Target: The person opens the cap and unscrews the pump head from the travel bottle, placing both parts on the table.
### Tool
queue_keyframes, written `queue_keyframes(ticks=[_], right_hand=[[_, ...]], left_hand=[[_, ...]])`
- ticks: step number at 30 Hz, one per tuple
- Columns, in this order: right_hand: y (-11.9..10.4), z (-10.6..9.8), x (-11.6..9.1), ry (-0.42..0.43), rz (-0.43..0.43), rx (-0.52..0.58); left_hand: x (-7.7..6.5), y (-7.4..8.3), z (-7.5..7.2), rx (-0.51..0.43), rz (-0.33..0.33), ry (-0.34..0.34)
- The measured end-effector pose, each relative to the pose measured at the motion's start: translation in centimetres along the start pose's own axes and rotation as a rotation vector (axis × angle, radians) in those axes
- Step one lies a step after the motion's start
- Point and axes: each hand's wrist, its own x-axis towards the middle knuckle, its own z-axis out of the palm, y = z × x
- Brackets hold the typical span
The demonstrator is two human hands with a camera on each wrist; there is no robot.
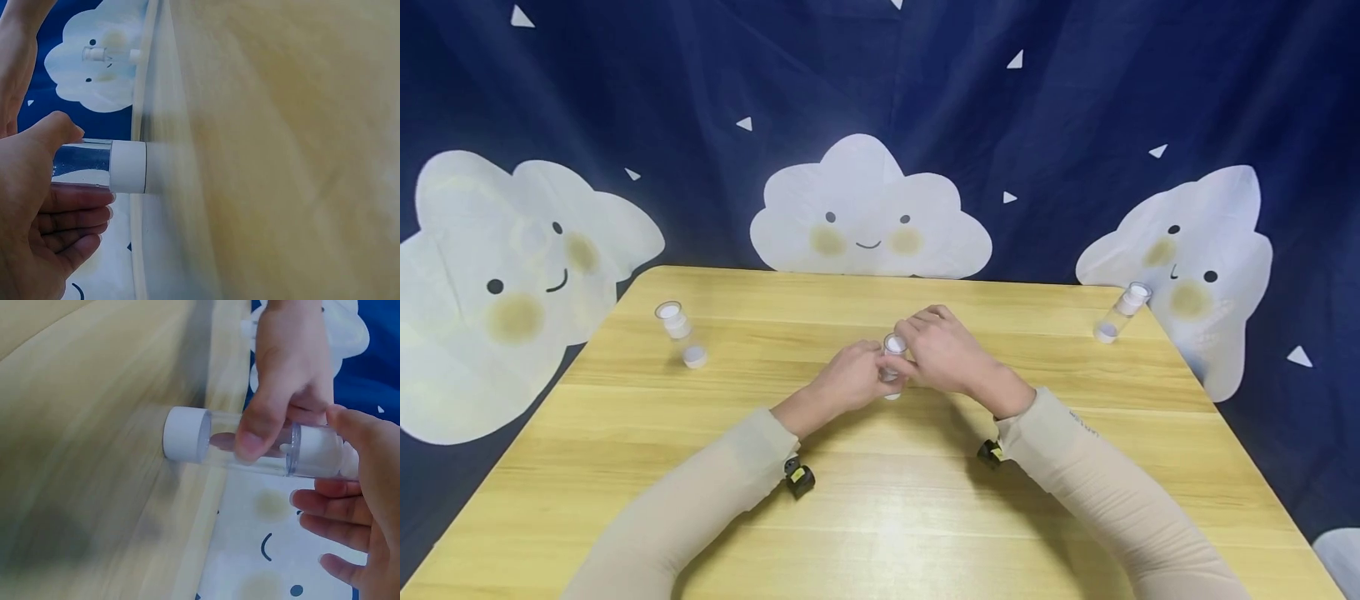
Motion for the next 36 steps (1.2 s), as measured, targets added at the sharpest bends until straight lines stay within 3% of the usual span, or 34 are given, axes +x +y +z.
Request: queue_keyframes(ticks=[5,11,19,26,32,36], right_hand=[[-0.32,-0.17,0.02,-0.052,0.044,0.003],[-0.18,-0.45,-0.01,-0.052,0.06,0.02],[-0.12,-0.33,0.29,-0.079,0.07,0.09],[-0.53,-0.27,-0.05,-0.028,0.031,0.006],[-0.52,-0.35,0.05,-0.031,0.073,0.092],[-0.66,-0.3,0.05,-0.034,0.08,0.085]], left_hand=[[-0.04,0.08,-0.04,0.035,-0.001,0.022],[0.18,0.35,0.06,0.045,0.002,0.047],[-0.12,0.62,0.05,0.005,-0.069,0.025],[-0.32,0.6,0.22,0.04,-0.043,0.067],[-0.37,0.57,0.32,0.018,-0.053,0.093],[-0.44,0.62,0.26,0.004,-0.065,0.078]])
